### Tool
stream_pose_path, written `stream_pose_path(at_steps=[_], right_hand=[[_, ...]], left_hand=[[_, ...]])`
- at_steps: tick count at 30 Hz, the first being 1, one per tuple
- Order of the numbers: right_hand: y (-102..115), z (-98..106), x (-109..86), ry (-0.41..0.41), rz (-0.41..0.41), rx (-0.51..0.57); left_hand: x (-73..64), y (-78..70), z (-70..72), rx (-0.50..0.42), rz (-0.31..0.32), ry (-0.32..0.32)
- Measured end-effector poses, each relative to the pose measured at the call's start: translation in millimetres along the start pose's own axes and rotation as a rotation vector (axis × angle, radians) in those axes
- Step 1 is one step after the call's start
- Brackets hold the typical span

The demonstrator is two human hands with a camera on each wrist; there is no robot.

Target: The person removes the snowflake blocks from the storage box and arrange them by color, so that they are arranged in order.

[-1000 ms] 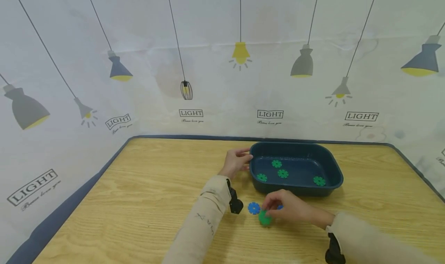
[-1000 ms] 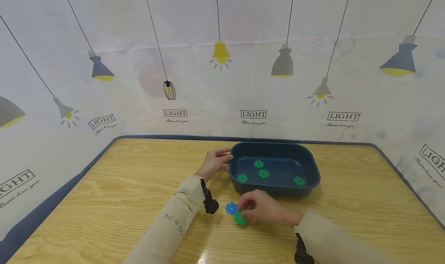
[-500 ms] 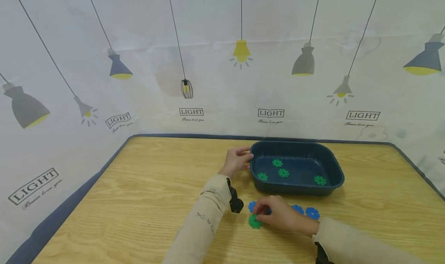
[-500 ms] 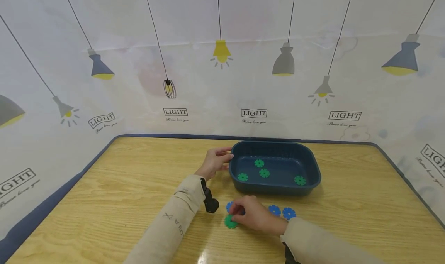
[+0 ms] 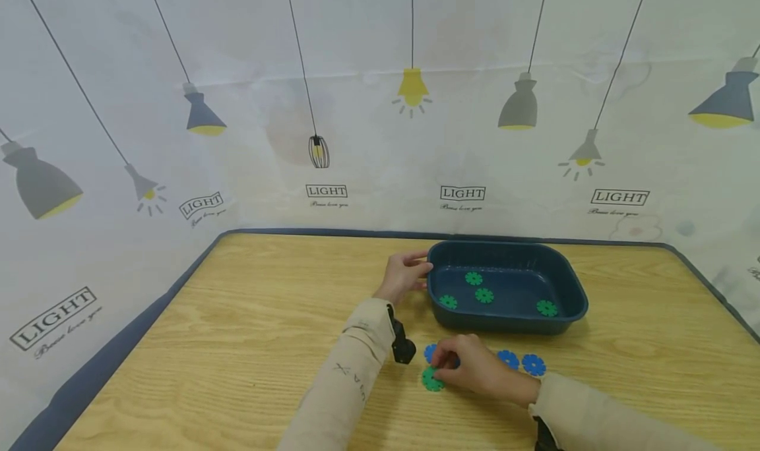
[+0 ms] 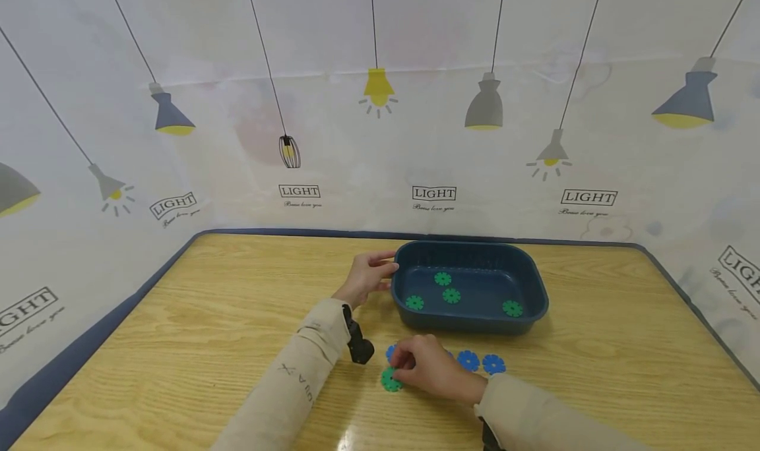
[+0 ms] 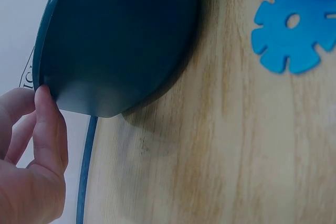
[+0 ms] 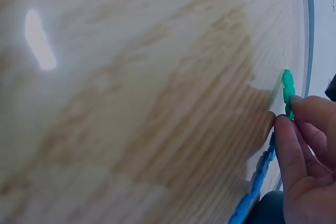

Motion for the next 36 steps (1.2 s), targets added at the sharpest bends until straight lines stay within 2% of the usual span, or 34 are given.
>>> stream_pose_path(at_steps=[11,18,24,32,36], right_hand=[[1.2,2.9,-1.2,-0.016,0.002,0.008],[10.1,15.9,-4.2,-0.069,0.053,0.033],[17.4,34.2,-7.7,-0.091,0.044,0.076],[18.9,70.0,-5.1,-0.167,-0.005,-0.003],[14.3,88.0,-1.3,-0.192,-0.043,0.005]], left_hand=[[1.3,1.1,-0.4,0.003,0.000,0.007],[2.2,1.9,-1.2,0.005,0.001,0.009],[2.3,2.8,-2.1,-0.033,-0.023,0.013],[2.8,3.2,-1.9,-0.045,-0.022,0.014],[1.9,2.7,-1.1,-0.036,-0.012,0.012]])
Point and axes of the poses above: each hand's wrist, its own x-axis towards the middle knuckle, its own z-axis out of the back of the hand, y = z × x, the point moved 7 cm from there along x, towards the middle knuckle
